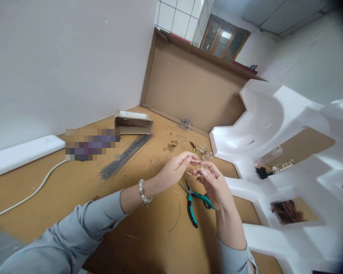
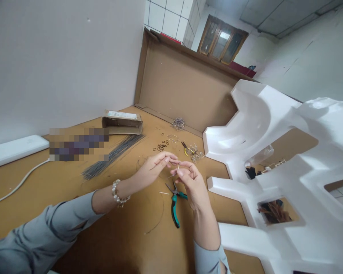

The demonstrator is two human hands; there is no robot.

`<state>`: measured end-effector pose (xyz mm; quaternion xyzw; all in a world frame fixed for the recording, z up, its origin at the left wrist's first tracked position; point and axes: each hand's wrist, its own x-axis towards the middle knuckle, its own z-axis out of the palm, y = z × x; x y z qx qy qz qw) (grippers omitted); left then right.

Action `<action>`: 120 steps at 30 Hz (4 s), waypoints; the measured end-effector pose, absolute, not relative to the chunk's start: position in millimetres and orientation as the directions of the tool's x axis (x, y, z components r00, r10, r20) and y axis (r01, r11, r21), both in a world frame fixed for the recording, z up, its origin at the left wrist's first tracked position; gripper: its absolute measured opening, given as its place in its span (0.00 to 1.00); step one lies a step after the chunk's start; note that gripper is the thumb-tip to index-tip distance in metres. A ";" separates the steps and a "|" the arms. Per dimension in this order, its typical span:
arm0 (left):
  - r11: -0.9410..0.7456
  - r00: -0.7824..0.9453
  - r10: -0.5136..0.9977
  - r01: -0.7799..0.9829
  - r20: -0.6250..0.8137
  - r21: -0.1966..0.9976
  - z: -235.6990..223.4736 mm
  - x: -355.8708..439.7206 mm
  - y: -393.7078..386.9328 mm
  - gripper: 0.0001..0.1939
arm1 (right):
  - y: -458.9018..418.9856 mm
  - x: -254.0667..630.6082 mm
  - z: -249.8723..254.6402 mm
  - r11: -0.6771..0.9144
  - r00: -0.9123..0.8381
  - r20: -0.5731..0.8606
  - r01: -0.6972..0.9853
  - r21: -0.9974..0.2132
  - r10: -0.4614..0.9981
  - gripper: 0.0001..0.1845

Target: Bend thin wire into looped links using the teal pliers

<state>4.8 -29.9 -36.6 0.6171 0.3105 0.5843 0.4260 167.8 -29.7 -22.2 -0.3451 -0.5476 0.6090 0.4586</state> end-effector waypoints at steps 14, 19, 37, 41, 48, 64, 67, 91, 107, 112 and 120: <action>-0.296 0.211 0.932 -0.027 0.295 0.955 -34.9 -0.2 -20.3 0.08 | -21.6 175.1 -28.7 -0.084 -0.409 0.048 -0.298 -0.951 0.911 0.06; -0.098 0.257 0.953 -0.237 0.160 0.966 -29.0 -6.6 -16.7 0.08 | -18.4 181.6 -29.5 -0.089 -0.344 0.031 -0.328 -0.940 0.938 0.07; 0.011 0.407 0.905 -0.317 0.125 0.948 -25.8 -11.1 -18.4 0.09 | -17.7 191.0 -23.1 -0.023 -0.331 0.045 -0.201 -0.979 0.942 0.08; 0.100 0.470 0.879 -0.338 0.076 0.936 -27.5 -11.3 -17.5 0.07 | -18.3 189.6 -23.6 -0.034 -0.373 0.059 -0.236 -0.971 0.926 0.07; 0.140 0.539 0.842 -0.272 0.029 0.952 -31.3 -15.6 -14.3 0.10 | -18.0 189.0 -27.4 -0.083 -0.389 0.037 -0.286 -0.954 0.921 0.08; 0.008 0.454 0.875 -0.358 0.166 0.934 -30.5 -11.9 -16.0 0.11 | -18.1 187.5 -26.4 -0.094 -0.396 0.064 -0.366 -0.926 0.916 0.09; 0.023 0.465 0.869 -0.379 0.169 0.925 -30.8 -11.1 -16.5 0.11 | -19.0 187.3 -25.1 -0.079 -0.409 0.090 -0.379 -0.922 0.908 0.08; 0.003 0.422 0.901 -0.245 0.104 0.970 -45.6 -6.0 -7.5 0.15 | -10.4 192.9 -30.0 0.035 -0.232 0.053 -0.081 -0.996 0.971 0.12; -0.323 0.344 0.933 0.673 0.104 0.666 -109.3 -34.7 -37.4 0.14 | 35.0 213.2 -103.0 0.038 -0.065 0.018 0.320 -0.947 0.998 0.13; -0.346 0.380 0.925 0.822 0.016 0.453 -134.3 -43.8 -57.2 0.16 | 40.3 211.5 -131.8 0.031 -0.039 0.013 0.512 -0.858 0.999 0.06; -0.411 0.475 0.880 0.748 0.013 0.522 -137.8 -54.6 -51.7 0.15 | 44.9 207.5 -154.0 0.010 0.006 0.018 0.621 -0.784 1.000 0.06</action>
